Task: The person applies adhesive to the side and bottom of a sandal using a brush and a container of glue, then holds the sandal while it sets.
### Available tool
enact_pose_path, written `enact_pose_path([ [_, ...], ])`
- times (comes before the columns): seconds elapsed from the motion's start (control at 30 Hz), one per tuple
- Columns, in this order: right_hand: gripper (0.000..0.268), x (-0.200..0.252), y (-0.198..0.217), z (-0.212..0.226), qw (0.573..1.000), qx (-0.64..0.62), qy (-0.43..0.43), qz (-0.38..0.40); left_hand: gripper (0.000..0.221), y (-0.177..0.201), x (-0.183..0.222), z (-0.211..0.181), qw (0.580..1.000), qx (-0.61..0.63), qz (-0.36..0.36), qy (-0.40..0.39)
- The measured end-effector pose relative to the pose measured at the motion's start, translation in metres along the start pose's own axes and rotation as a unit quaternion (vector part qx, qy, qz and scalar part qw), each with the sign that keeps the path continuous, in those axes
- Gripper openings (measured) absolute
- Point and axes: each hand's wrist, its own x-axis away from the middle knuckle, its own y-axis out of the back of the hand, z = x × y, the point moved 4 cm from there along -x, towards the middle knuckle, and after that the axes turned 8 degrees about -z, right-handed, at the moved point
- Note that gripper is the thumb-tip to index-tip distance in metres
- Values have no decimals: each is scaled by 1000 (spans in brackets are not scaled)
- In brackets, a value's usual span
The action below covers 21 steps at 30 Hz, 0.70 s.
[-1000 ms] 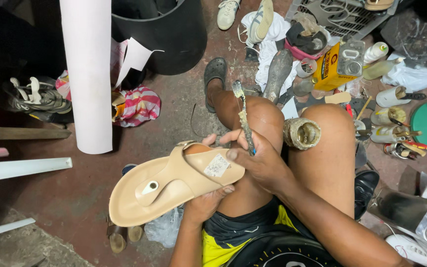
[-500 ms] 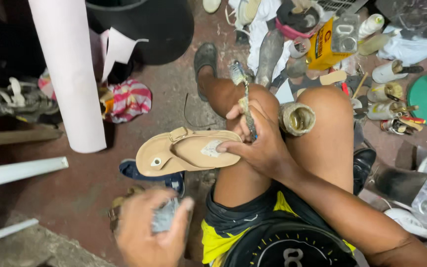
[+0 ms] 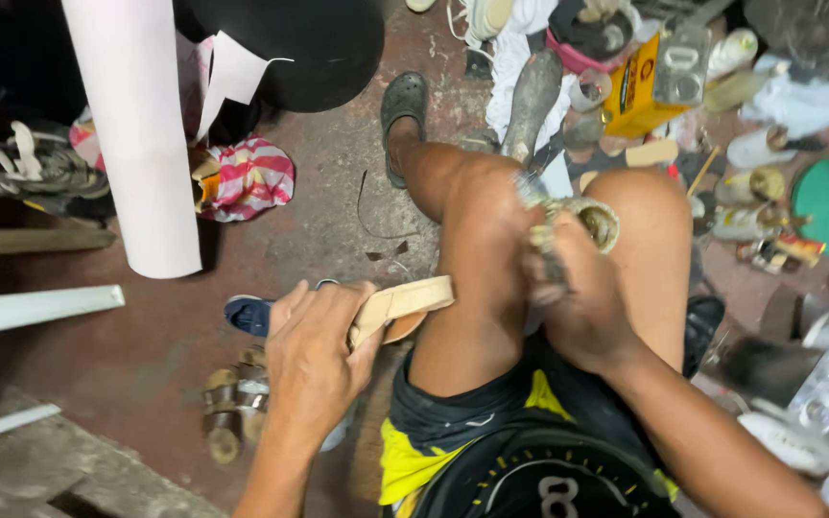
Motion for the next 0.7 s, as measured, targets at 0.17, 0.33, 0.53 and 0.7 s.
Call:
enact_pose_path([
  [0.17,27,21,38,84,829,513,211,-64,33,-9,1,19,998,6,-30,61],
  [0.33,23,45,47,138,666,678,306,-47,36,-28,21,64,982,42,-45,177],
  [0.53,32,61,17,172,620,677,382,102,40,-50,16,97,995,-10,-32,98],
  [0.7,16,28,-12,124,463,790,357,186,34,-46,1,78,999,-24,-9,21],
])
